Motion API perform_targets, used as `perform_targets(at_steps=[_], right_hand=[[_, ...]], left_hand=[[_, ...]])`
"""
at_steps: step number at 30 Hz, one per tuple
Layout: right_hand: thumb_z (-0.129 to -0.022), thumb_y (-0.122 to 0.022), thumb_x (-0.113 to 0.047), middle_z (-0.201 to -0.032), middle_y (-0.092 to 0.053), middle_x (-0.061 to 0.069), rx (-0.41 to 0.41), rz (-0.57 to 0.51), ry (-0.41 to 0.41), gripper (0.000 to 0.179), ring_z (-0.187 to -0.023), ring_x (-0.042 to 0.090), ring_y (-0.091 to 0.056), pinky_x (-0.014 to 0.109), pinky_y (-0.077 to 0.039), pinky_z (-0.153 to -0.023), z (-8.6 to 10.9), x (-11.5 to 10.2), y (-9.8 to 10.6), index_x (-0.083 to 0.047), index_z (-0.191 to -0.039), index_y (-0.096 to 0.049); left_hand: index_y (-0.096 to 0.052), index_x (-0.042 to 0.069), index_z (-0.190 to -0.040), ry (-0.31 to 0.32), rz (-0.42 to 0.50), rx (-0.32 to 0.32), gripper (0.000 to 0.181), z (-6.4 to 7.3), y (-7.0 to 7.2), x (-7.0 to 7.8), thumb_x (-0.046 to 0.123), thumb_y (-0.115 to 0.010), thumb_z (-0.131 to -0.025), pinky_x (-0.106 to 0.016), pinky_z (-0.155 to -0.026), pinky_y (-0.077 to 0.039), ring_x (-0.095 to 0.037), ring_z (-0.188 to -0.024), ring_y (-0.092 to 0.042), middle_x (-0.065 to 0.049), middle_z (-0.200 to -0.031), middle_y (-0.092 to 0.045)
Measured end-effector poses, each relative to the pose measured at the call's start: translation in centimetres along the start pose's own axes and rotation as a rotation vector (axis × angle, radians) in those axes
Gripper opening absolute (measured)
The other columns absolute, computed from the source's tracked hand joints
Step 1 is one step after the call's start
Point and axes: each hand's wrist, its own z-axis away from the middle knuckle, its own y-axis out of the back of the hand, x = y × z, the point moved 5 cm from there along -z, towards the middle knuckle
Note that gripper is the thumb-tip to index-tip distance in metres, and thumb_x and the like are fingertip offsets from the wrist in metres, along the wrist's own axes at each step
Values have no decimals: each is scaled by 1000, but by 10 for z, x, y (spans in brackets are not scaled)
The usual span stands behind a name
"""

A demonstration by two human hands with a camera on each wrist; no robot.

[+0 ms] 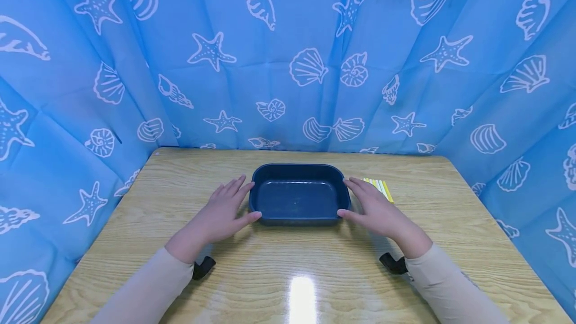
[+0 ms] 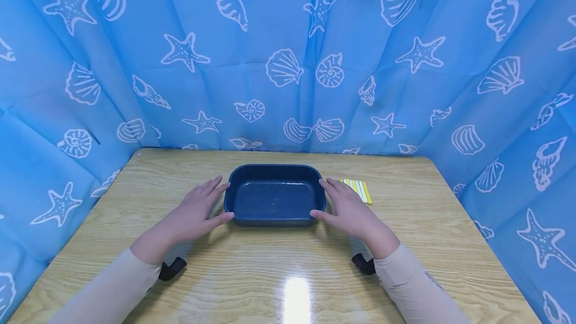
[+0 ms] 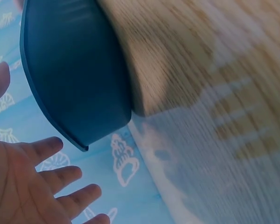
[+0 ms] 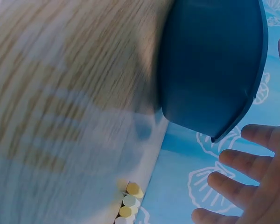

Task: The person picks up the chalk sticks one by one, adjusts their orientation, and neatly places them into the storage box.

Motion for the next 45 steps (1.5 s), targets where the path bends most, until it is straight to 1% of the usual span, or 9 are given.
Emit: perform_targets(at_steps=[8, 15, 19, 29, 34, 40, 45], right_hand=[[-92, -59, -64, -160, -28, 22, -26, 11, -10, 91, -145, 46, -25, 65, -27, -113, -2, 0, -6, -7, -158, -30], [-92, -61, -63, -160, -29, 20, -31, 16, -7, 92, -146, 44, -25, 63, -26, -115, -4, -2, -8, -3, -156, -32], [-91, -61, -65, -161, -28, 20, -42, 13, -16, 94, -147, 44, -24, 63, -25, -115, -4, -1, -9, -3, -156, -32], [-92, -66, -55, -162, -27, 19, -61, 0, -16, 89, -147, 44, -23, 63, -26, -114, -8, 4, -9, -4, -157, -31], [-92, -66, -54, -161, -27, 19, -69, -11, -3, 89, -146, 45, -24, 63, -26, -114, -11, 6, -7, -4, -157, -30], [-91, -63, -63, -161, -28, 20, -82, -15, 1, 94, -146, 45, -24, 63, -27, -114, -12, 7, -5, -4, -157, -30], [-92, -62, -61, -160, -30, 21, -87, -39, 13, 92, -146, 45, -25, 63, -26, -114, -11, 4, 5, -1, -156, -32]], left_hand=[[-28, 9, -159, -2, 12, -21, 88, -4, -5, 1, 67, -49, -96, -62, -119, -11, -38, -151, -16, -15, -166, -17], [-31, 5, -157, -4, 22, -27, 82, -5, -6, 5, 57, -56, -98, -61, -120, -11, -38, -151, -17, -16, -164, -23], [-32, 4, -156, 0, 15, -27, 81, -5, -5, 5, 55, -56, -98, -60, -120, -12, -37, -151, -18, -16, -163, -25], [-34, 3, -155, 2, 4, -20, 83, -6, -2, 9, 58, -56, -97, -60, -120, -15, -38, -150, -21, -18, -162, -28], [-31, 2, -156, 3, 5, -19, 86, -5, -1, 9, 59, -56, -96, -61, -119, -16, -40, -149, -21, -19, -161, -28], [-31, 3, -157, 14, -4, -26, 86, -7, -3, 8, 60, -55, -96, -61, -119, -15, -40, -150, -20, -17, -162, -27], [-33, 4, -156, 15, -2, -26, 86, -7, -3, 9, 60, -57, -96, -62, -118, -15, -41, -149, -21, -17, -162, -28]])
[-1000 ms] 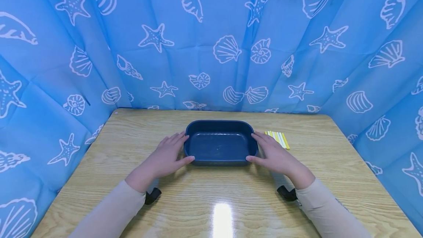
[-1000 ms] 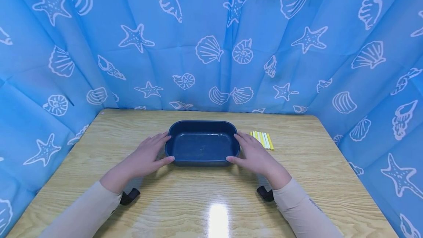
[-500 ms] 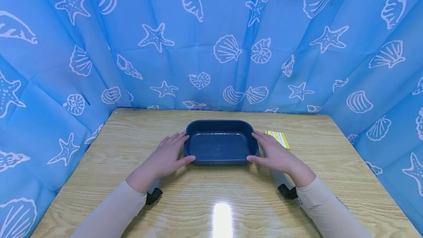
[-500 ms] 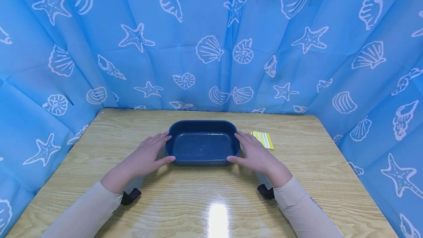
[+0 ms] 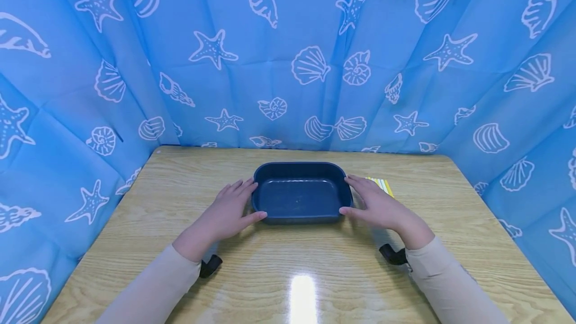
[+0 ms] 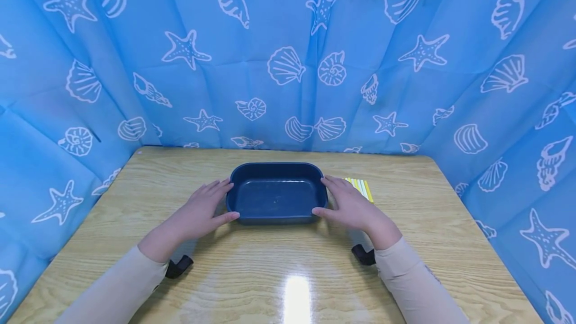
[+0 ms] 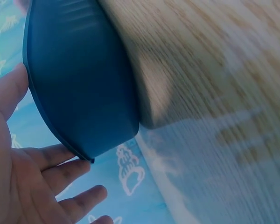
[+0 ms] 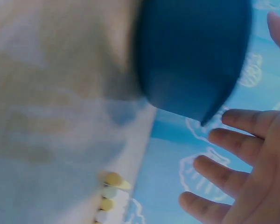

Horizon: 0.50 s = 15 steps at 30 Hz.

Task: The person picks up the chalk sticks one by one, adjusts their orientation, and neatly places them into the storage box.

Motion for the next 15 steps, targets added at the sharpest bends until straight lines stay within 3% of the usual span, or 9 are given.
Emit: perform_targets(at_steps=[8, 15], right_hand=[[-94, -62, -57, -158, -32, 23, -30, -62, -19, 84, -144, 46, -29, 64, -31, -111, 9, 4, 19, -4, -154, -36], [-97, -64, -46, -155, -37, 25, 22, -81, -17, 73, -142, 47, -32, 64, -31, -111, 17, 12, 29, -1, -151, -41]], left_hand=[[-34, 5, -156, 12, 10, -3, 87, 1, 2, 0, 61, -57, -95, -64, -118, -15, -44, -149, -19, -16, -162, -28], [-33, 5, -156, 14, 7, -2, 88, 1, 1, -2, 64, -56, -94, -63, -118, -14, -44, -149, -18, -16, -162, -28]])
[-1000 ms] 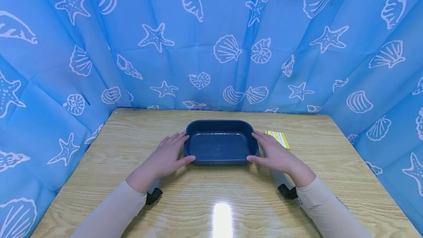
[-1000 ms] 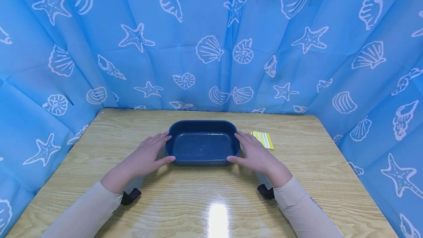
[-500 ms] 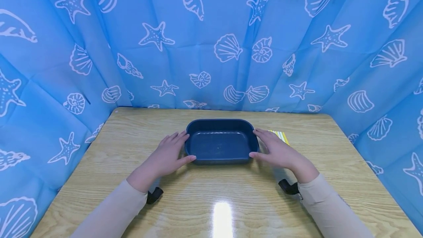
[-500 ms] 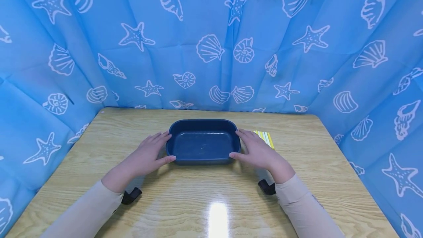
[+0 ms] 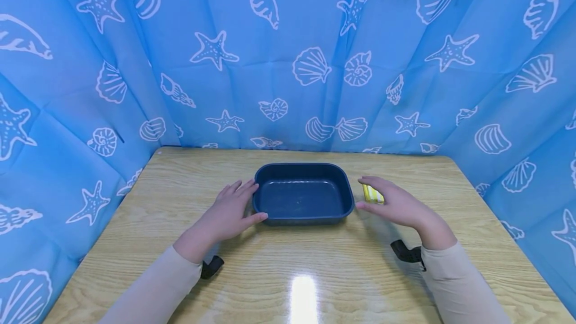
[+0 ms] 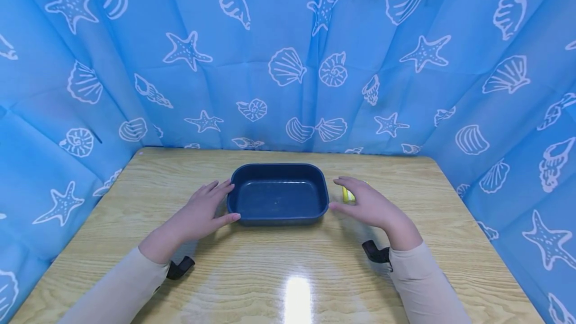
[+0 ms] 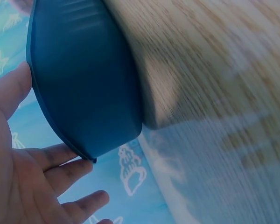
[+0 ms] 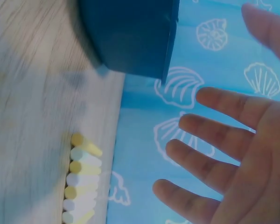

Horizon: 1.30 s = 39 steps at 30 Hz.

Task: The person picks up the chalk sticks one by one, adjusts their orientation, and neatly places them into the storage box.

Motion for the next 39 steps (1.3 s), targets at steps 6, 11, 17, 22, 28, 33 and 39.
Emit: perform_targets(at_steps=[6, 11, 17, 22, 28, 33, 39], right_hand=[[-100, -60, -44, -150, -43, 25, 51, -9, -55, 66, -139, 47, -37, 63, -33, -109, 5, 9, 5, 1, -147, -46], [-102, -57, -41, -145, -47, 27, 94, -25, -95, 62, -131, 49, -45, 63, -42, -102, 7, 14, 10, 3, -144, -48], [-104, -54, -40, -144, -47, 29, 121, -45, -175, 60, -128, 50, -48, 60, -47, -98, 6, 28, 14, 4, -144, -48], [-105, -50, -42, -144, -47, 29, 132, -52, -239, 61, -126, 49, -50, 59, -51, -90, 7, 45, 15, 3, -145, -47], [-107, -47, -41, -140, -50, 29, 148, -82, -310, 58, -121, 47, -53, 54, -52, -84, 8, 62, 17, 4, -143, -48], [-106, -46, -42, -135, -53, 30, 159, -112, -350, 59, -113, 44, -58, 48, -55, -78, 3, 71, 18, 6, -140, -51], [-107, -47, -36, -131, -52, 33, 143, -167, -386, 55, -104, 42, -64, 44, -58, -79, -2, 82, 18, 10, -138, -50]], left_hand=[[-33, 5, -156, 2, 0, -1, 88, 1, -1, -1, 63, -56, -94, -64, -118, -13, -44, -149, -18, -16, -162, -28], [-33, 5, -157, 2, 9, -8, 87, 3, -1, -1, 63, -56, -95, -64, -118, -13, -43, -150, -17, -15, -163, -27], [-33, 4, -156, -6, 11, 3, 87, 4, 1, 0, 62, -55, -95, -64, -118, -13, -44, -149, -18, -16, -162, -28], [-33, 5, -156, -7, 9, 10, 86, 3, 1, 0, 61, -56, -95, -64, -118, -13, -44, -149, -18, -16, -162, -28], [-33, 6, -157, -4, 4, 11, 86, 2, 0, 1, 61, -57, -95, -63, -118, -13, -43, -149, -18, -15, -162, -29], [-33, 7, -157, 3, -3, 7, 86, 2, -1, 0, 62, -56, -95, -63, -119, -13, -43, -150, -18, -14, -163, -28], [-33, 7, -157, -6, 1, 12, 86, 1, -1, -1, 62, -56, -95, -64, -118, -13, -43, -150, -18, -14, -162, -28]])
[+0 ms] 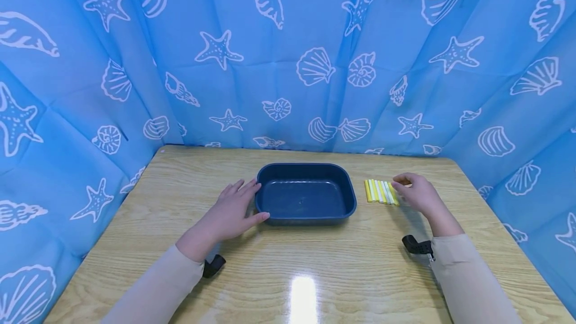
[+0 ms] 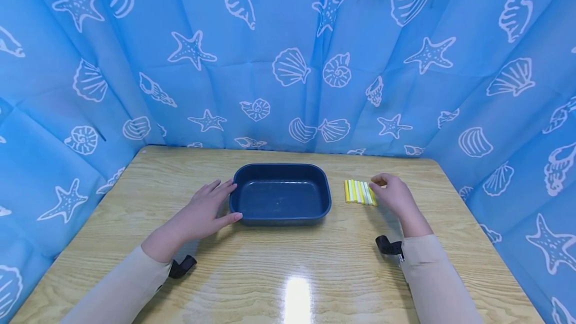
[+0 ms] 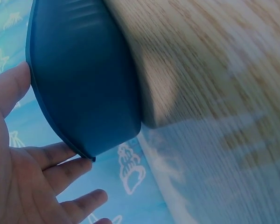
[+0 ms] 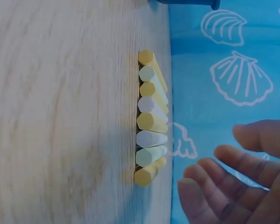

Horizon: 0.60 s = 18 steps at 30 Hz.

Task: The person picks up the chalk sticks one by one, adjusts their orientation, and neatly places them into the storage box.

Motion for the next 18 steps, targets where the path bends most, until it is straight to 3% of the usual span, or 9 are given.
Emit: perform_targets(at_steps=[8, 18], right_hand=[[-107, -48, -20, -134, -48, 36, -89, -94, -101, 48, -114, 45, -57, 48, -55, -90, -6, 6, -3, 14, -140, -44], [-104, -51, -9, -128, -51, 36, -106, -167, -152, 47, -102, 36, -63, 38, -58, -80, -18, 24, -7, 20, -139, -40]], left_hand=[[-33, 7, -157, 2, -2, -4, 88, -1, 0, 0, 64, -55, -94, -63, -119, -13, -42, -150, -17, -14, -162, -29], [-33, 7, -157, 8, 5, -8, 87, 0, 1, 0, 63, -56, -95, -62, -119, -12, -42, -150, -17, -14, -162, -28]])
